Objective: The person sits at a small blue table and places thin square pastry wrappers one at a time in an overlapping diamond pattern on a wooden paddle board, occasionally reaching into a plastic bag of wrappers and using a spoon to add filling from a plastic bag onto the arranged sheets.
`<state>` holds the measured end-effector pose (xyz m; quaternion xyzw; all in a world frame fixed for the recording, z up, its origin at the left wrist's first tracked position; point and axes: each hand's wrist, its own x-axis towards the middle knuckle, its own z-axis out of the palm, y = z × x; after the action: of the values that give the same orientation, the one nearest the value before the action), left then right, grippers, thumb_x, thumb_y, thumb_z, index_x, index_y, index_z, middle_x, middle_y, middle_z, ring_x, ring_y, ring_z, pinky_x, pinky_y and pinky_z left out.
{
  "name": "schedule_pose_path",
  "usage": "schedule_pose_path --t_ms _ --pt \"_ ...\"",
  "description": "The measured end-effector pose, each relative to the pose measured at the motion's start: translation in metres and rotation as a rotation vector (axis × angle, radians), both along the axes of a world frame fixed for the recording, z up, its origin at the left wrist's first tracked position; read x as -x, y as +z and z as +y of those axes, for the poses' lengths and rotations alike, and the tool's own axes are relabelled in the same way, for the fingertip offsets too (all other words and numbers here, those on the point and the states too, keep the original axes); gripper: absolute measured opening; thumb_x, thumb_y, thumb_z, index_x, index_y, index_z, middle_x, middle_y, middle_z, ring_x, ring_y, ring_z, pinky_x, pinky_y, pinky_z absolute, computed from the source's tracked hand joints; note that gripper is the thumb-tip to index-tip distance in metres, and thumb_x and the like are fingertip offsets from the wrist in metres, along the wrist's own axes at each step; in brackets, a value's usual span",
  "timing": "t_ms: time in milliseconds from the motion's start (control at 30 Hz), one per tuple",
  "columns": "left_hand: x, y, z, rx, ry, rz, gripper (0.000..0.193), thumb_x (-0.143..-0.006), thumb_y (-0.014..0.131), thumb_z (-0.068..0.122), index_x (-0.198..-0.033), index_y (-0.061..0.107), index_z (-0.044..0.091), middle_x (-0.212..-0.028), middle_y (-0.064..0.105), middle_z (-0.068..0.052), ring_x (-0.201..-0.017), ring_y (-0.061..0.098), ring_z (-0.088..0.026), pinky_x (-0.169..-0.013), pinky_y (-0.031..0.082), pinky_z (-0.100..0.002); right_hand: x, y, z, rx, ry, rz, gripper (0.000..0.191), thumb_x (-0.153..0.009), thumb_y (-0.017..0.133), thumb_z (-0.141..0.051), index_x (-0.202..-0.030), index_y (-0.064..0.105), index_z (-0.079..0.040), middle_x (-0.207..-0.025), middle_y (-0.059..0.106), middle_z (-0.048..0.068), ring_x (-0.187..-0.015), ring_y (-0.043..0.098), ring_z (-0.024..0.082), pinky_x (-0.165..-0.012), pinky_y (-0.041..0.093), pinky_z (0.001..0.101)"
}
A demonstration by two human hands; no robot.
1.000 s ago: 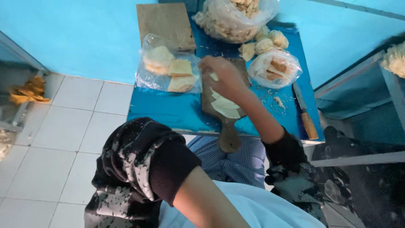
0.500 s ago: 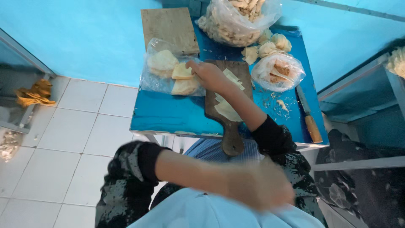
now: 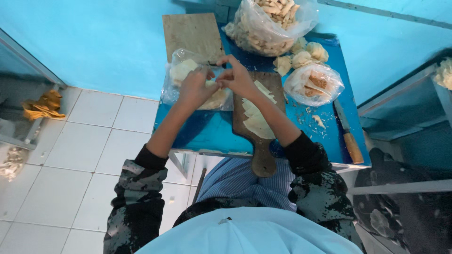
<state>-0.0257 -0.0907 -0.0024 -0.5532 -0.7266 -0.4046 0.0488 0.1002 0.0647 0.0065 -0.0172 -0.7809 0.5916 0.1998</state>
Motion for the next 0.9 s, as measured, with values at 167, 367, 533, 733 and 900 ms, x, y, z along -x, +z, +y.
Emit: schedule_pose_path --t_ms 167,367,533,733,900 --pt "0.005 -0.025 0.002 -0.001 0.031 0.021 0.043 -0.075 0.081 0.019 -0.114 0.067 0.008 -0.105 0.068 -0.015 -0.099 0.063 -0.040 -0.085 0.052 -0.051 -0.002 -0.002 0.009 0.127 -0.073 0.003 0.054 -0.086 0.070 0.011 -0.130 0.046 -0.008 -0.094 0.073 0.012 -0.083 0.072 0.018 -0.071 0.062 0.0313" --pt "0.001 -0.009 -0.008 0.007 0.049 0.044 0.073 -0.067 0.089 0.021 -0.128 0.055 0.000 -0.115 0.060 -0.024 -0.108 0.057 -0.045 -0.087 0.050 -0.052 -0.020 0.017 0.027 0.333 -0.308 0.197 0.047 -0.091 0.068 0.009 -0.131 0.047 -0.008 -0.101 0.070 0.012 -0.088 0.072 0.020 -0.077 0.064 0.0337" --pt "-0.043 0.017 -0.019 -0.289 -0.071 0.030 0.049 -0.080 0.086 0.013 -0.121 0.062 0.003 -0.116 0.065 -0.018 -0.102 0.065 -0.034 -0.084 0.055 -0.044 -0.081 0.039 0.004 0.273 -0.411 0.223 0.042 -0.097 0.066 0.005 -0.132 0.049 -0.009 -0.106 0.070 0.011 -0.092 0.069 0.018 -0.082 0.059 0.0319" --pt "-0.145 0.031 -0.045 -0.308 -0.452 -0.636 0.031 -0.086 0.083 0.007 -0.112 0.067 0.003 -0.105 0.069 -0.006 -0.092 0.071 -0.012 -0.075 0.059 -0.028 -0.155 0.034 -0.070 0.292 -0.530 0.383 0.041 -0.097 0.069 0.006 -0.131 0.051 -0.008 -0.110 0.073 0.015 -0.099 0.071 0.019 -0.085 0.060 0.0338" --pt "-0.193 0.033 -0.051 -0.398 -0.447 -0.726 0.014 -0.093 0.076 0.004 -0.106 0.071 0.002 -0.103 0.073 -0.006 -0.093 0.075 -0.011 -0.077 0.063 -0.026 -0.192 0.026 -0.111 0.318 -0.662 0.493 0.042 -0.095 0.069 0.011 -0.130 0.052 -0.005 -0.107 0.074 0.017 -0.096 0.072 0.022 -0.086 0.060 0.0353"
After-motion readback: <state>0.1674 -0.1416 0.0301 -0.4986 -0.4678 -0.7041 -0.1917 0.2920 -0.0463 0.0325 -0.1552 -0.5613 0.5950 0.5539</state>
